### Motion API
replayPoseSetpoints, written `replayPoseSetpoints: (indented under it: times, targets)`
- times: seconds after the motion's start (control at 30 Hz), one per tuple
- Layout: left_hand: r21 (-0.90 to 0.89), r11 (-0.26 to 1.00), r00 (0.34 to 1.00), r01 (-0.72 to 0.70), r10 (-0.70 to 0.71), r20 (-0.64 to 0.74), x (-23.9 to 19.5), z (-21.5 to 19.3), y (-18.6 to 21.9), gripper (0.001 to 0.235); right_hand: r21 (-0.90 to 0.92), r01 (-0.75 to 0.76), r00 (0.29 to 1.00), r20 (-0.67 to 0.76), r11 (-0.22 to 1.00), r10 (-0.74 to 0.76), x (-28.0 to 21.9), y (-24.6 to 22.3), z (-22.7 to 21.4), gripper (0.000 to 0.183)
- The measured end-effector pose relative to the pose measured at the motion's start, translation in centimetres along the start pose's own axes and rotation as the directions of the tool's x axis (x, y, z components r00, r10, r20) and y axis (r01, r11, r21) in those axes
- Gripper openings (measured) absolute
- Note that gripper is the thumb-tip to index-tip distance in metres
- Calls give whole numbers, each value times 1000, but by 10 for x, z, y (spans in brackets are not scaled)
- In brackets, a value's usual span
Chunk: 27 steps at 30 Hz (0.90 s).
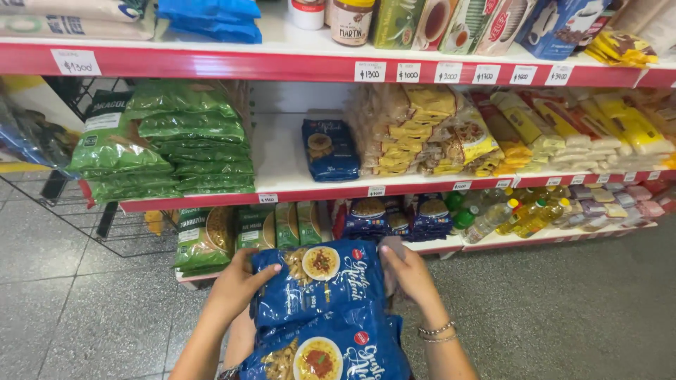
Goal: Picking up, examining, and moving bags of pasta on a low shelf in a grocery store
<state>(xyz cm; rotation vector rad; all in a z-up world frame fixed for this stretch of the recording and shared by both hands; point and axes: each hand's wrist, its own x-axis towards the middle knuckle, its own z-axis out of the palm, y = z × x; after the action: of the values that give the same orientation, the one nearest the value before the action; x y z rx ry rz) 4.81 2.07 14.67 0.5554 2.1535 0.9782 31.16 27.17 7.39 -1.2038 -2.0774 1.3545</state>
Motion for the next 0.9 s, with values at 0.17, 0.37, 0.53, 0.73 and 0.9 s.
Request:
replayPoseSetpoints:
  times: [0.17, 0.37, 0.53, 0.73, 0.9]
  targets:
    - [175, 970, 978, -166, 185, -99, 17, -9, 46, 75, 203, -300, 909, -234, 932, 344, -17, -28, -31, 77]
    - [-186, 969, 969, -161, 191, 157, 158, 55, 79, 33, 770, -194, 922, -69, 607, 382, -38, -46, -31, 69]
    - [-242, 964, 994, -111, 106, -32, 327, 125, 55, 26, 885, -40, 852, -213, 465, 479, -22, 19, -19, 53]
    - [-200, 977, 997, -71, 68, -23, 362, 135, 60, 44, 892, -28, 847, -218, 452, 484, -15, 58, -26, 49]
    - [-413, 910, 1000, -12, 21, 18, 350, 127, 79, 17, 923, -53, 855, -155, 381, 495, -20, 9, -34, 58]
